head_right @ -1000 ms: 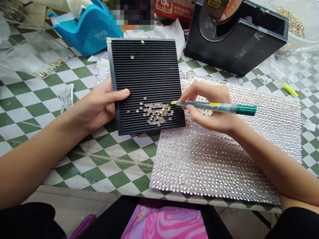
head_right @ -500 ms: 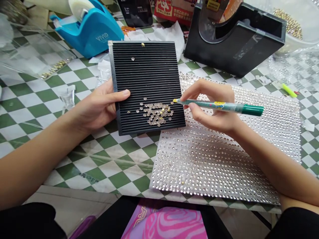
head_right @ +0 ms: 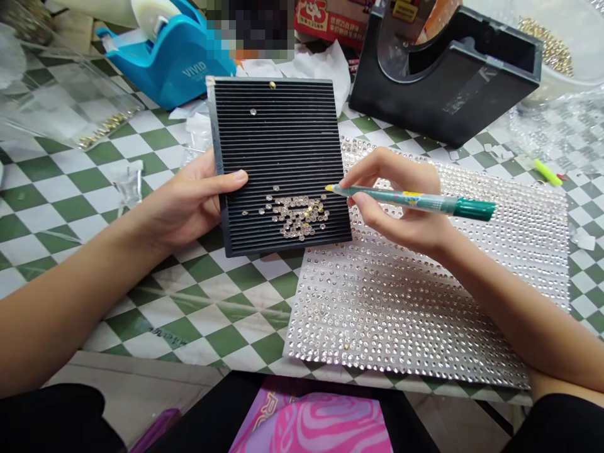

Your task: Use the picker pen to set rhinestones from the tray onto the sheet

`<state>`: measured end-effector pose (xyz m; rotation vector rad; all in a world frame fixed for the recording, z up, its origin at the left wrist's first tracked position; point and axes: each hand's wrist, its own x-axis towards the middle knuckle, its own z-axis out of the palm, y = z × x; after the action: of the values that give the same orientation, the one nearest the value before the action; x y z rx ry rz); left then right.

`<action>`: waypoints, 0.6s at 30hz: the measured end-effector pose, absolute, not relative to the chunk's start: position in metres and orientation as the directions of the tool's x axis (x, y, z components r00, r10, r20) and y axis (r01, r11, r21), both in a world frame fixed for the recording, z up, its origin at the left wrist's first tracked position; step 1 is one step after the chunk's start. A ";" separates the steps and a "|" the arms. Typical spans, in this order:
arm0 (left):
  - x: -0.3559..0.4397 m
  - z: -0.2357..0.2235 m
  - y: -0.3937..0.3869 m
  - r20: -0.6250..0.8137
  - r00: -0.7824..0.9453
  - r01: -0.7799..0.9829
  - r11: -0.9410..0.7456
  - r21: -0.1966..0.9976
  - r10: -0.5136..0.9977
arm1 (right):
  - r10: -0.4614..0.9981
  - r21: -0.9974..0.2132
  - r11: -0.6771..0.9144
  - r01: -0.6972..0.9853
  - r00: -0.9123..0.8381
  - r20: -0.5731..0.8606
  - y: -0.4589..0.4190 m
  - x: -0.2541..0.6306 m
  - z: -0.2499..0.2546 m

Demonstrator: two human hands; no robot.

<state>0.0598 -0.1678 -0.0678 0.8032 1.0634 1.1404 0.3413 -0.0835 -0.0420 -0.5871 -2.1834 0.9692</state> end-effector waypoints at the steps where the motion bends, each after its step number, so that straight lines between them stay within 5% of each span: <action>1: 0.060 -0.068 -0.168 -0.248 0.064 -0.309 0.255 0.916 0.967 | 0.639 -0.781 0.611 0.128 -0.662 0.392 -0.084 0.340 -0.042; 18: 0.063 -0.068 -0.171 -0.239 0.091 -0.336 0.256 0.906 0.967 | 0.539 -0.745 0.658 0.106 -0.758 0.368 -0.098 0.333 -0.030</action>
<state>0.0629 -0.1708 -0.0683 0.7923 1.0259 1.1366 0.3330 -0.0976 -0.0297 -0.4981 -2.2963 0.9820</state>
